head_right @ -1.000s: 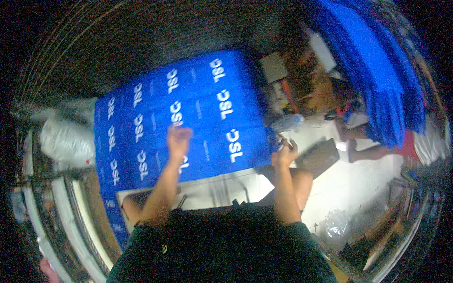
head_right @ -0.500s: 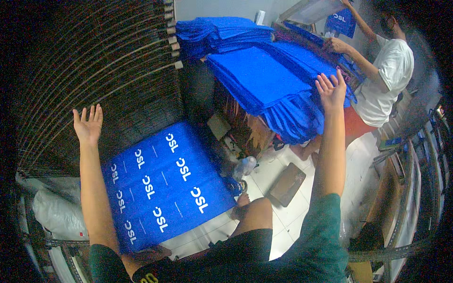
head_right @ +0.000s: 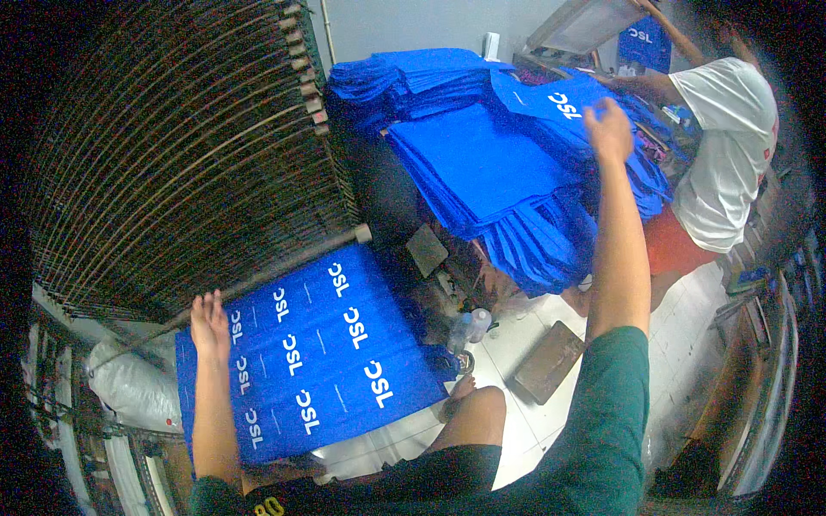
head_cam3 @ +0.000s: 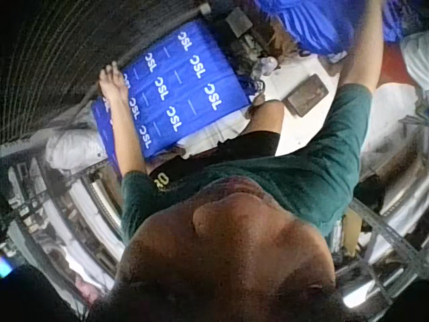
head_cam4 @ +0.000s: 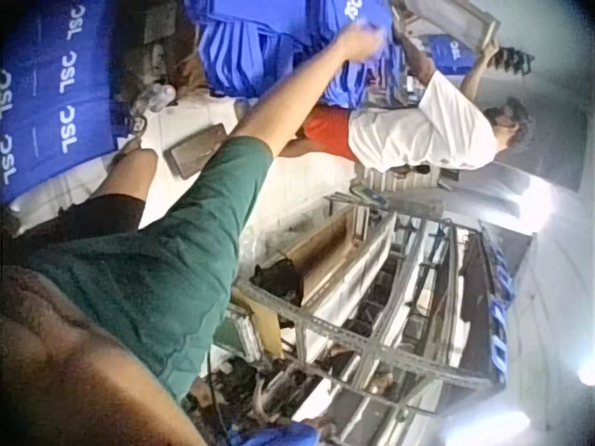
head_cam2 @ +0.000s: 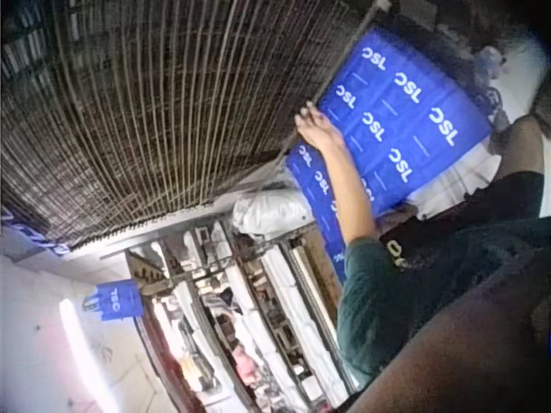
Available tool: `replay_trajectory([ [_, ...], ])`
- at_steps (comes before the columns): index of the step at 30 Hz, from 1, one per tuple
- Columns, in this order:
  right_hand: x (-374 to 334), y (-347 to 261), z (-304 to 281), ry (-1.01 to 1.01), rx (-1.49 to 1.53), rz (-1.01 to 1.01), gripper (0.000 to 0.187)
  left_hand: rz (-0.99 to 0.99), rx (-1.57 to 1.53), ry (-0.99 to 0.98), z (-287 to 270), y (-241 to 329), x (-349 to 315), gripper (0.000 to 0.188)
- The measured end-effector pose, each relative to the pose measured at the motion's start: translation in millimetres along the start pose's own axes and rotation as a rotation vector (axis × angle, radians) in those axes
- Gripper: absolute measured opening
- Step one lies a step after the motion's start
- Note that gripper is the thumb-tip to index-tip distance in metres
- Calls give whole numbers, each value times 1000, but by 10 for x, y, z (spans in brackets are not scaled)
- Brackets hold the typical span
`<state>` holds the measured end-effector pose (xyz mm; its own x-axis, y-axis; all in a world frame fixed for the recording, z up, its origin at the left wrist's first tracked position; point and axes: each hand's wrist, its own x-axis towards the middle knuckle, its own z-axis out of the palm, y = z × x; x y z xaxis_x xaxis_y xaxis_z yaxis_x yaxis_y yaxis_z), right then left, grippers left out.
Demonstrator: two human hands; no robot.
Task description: The person folds blue tote bags with 'TSC' branding and stacks them on a table. The person repeatedly picks up a bag, folds it, and places it on a growing pile while a coworker works in the background.
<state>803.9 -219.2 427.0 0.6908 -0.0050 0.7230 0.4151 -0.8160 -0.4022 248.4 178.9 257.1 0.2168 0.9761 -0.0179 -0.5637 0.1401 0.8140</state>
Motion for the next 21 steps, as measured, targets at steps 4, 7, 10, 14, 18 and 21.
replay_trajectory([
  [4, -131, -501, 383, -445, -315, -455, 37, -109, 34, 131, -658, -308, -753, 26],
  [7, -192, -750, 700, -675, -475, -482, 46, -270, -6, 251, -1225, -671, -1192, 18],
  [10, -158, -790, 912, -744, -513, -417, 70, -402, -31, 236, -2000, -1316, -1464, 25],
  [14, -193, -740, 894, -437, -351, -579, 66, -704, 14, 468, -2354, -1703, -1720, 44],
  [18, 228, -377, 661, 58, -121, -832, 25, -805, -40, 546, -2487, -2153, -1788, 56],
  [21, 232, -508, 301, 347, -5, -809, 35, -887, -150, 644, -2718, -2390, -1750, 63],
])
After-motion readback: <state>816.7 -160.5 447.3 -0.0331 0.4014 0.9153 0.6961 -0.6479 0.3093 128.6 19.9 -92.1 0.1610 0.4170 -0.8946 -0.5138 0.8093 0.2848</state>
